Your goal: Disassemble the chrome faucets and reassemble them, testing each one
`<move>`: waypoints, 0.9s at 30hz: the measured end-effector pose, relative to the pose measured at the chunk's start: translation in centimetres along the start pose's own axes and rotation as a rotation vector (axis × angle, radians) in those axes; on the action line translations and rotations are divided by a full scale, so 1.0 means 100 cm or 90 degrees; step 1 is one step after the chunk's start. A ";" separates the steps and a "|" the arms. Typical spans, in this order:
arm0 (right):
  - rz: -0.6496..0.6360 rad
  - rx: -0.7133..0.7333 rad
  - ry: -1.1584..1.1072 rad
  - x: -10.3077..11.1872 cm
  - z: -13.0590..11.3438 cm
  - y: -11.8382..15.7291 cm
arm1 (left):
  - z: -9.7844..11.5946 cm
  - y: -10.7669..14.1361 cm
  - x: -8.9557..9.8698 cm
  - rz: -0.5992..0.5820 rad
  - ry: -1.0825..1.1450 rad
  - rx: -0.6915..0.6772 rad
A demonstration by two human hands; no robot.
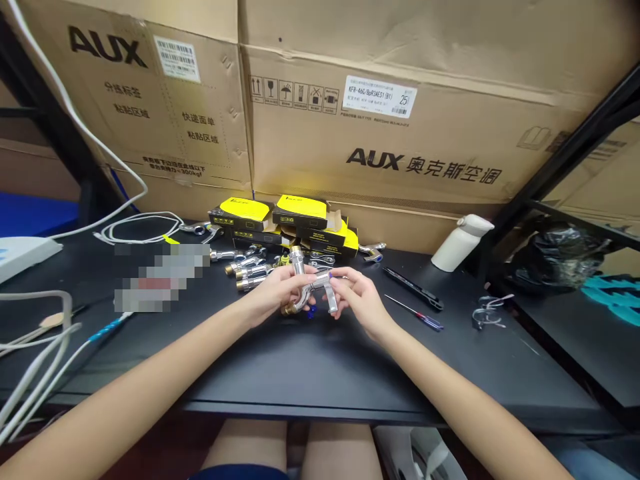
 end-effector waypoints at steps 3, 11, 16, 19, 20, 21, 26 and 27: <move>0.024 0.004 0.006 0.003 -0.001 -0.001 | -0.001 0.000 0.000 -0.005 -0.042 0.004; -0.054 -0.013 0.077 0.006 0.001 -0.001 | -0.006 -0.001 0.004 -0.048 -0.152 -0.040; -0.091 0.015 0.036 0.005 0.002 -0.001 | -0.003 -0.002 0.004 -0.047 -0.145 -0.058; -0.076 0.022 -0.004 0.005 0.003 -0.003 | 0.001 -0.001 0.002 -0.053 -0.063 -0.046; -0.057 0.025 -0.018 0.005 0.003 -0.004 | 0.003 0.000 0.002 -0.050 -0.033 -0.044; -0.031 0.030 -0.032 0.006 0.003 -0.005 | 0.004 0.000 0.002 -0.042 -0.010 -0.046; 0.156 0.080 -0.109 0.025 -0.003 -0.017 | 0.007 -0.001 0.005 -0.007 0.030 -0.070; 0.214 0.097 -0.118 0.034 -0.005 -0.021 | 0.007 -0.001 0.005 -0.009 0.034 -0.064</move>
Point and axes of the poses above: each hand's wrist, its own y-axis away from the middle knuckle, its own x-axis out of the back of the hand, z = x × y, the point moved 1 cm from there along -y, towards the middle knuckle, and after that the axes turned 5 degrees about y, right-handed, at the moved point
